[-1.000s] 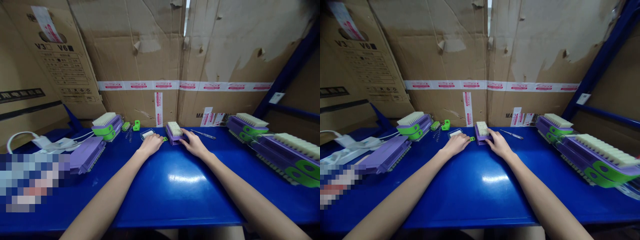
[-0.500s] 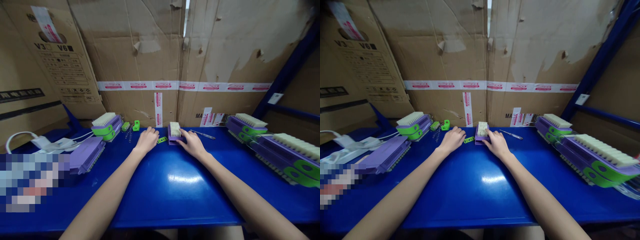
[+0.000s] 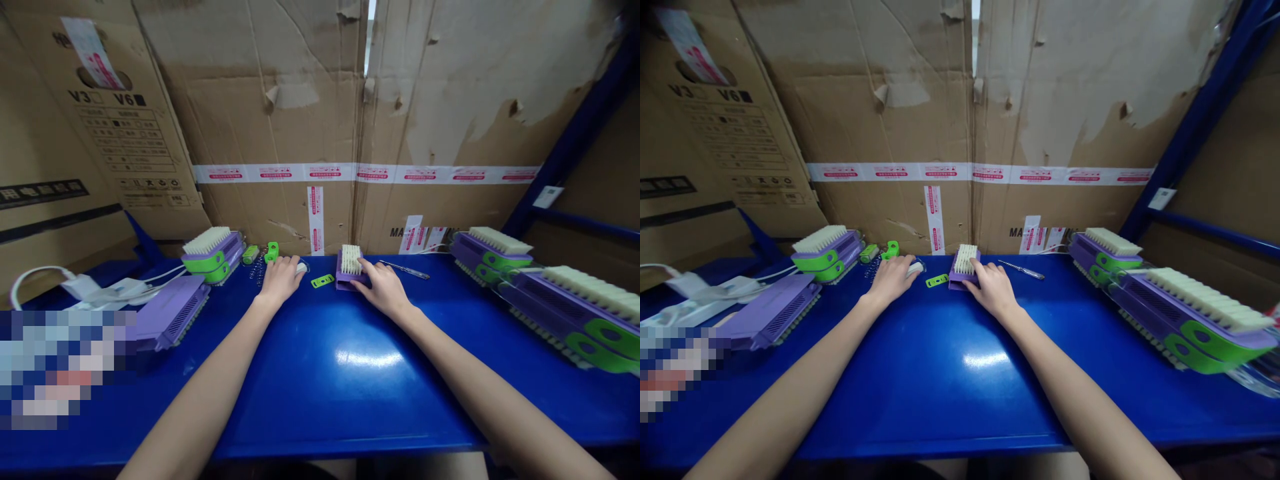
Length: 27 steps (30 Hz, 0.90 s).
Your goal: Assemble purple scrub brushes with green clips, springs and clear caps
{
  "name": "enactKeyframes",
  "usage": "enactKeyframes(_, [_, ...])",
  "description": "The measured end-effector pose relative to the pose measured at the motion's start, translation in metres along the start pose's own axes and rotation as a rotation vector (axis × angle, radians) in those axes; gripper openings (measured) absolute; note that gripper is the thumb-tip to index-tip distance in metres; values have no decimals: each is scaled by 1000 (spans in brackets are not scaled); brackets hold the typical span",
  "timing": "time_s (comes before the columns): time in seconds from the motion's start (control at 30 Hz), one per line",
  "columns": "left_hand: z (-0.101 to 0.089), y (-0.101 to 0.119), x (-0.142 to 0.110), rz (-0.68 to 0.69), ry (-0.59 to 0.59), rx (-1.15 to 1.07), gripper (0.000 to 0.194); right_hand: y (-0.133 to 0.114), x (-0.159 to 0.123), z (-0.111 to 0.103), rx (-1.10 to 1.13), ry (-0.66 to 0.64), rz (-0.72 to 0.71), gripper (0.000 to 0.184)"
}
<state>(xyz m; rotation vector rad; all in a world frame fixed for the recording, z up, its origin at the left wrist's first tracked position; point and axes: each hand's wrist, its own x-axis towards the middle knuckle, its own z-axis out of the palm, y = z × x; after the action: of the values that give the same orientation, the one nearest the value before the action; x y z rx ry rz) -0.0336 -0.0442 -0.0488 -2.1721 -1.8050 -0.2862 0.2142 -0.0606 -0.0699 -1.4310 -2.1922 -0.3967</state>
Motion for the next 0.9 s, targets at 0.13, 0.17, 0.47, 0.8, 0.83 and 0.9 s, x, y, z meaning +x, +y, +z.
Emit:
enactKeyframes(0.13, [1,4,-2,28,23,33,35,-2,0,-1,-50,-3,5,50])
enactKeyframes(0.17, [3,4,-2,34,29,39,34,-2,0,-1,-56,1,4,50])
enactKeyframes(0.47, [16,-3,1,48,75,51,30,-3,-1,3,-172,86,-25,49])
enactKeyframes(0.8, [5,-15,3,-146,218,62,38,-2,-2,4,-192,108,-30,49])
enactKeyframes(0.83, [2,-18,2,-219,221,75,37,-3,-2,4,-190,106,-31,49])
enactKeyframes(0.9, [-2,-26,2,-358,170,84,35,-3,-2,3,-188,101,-31,48])
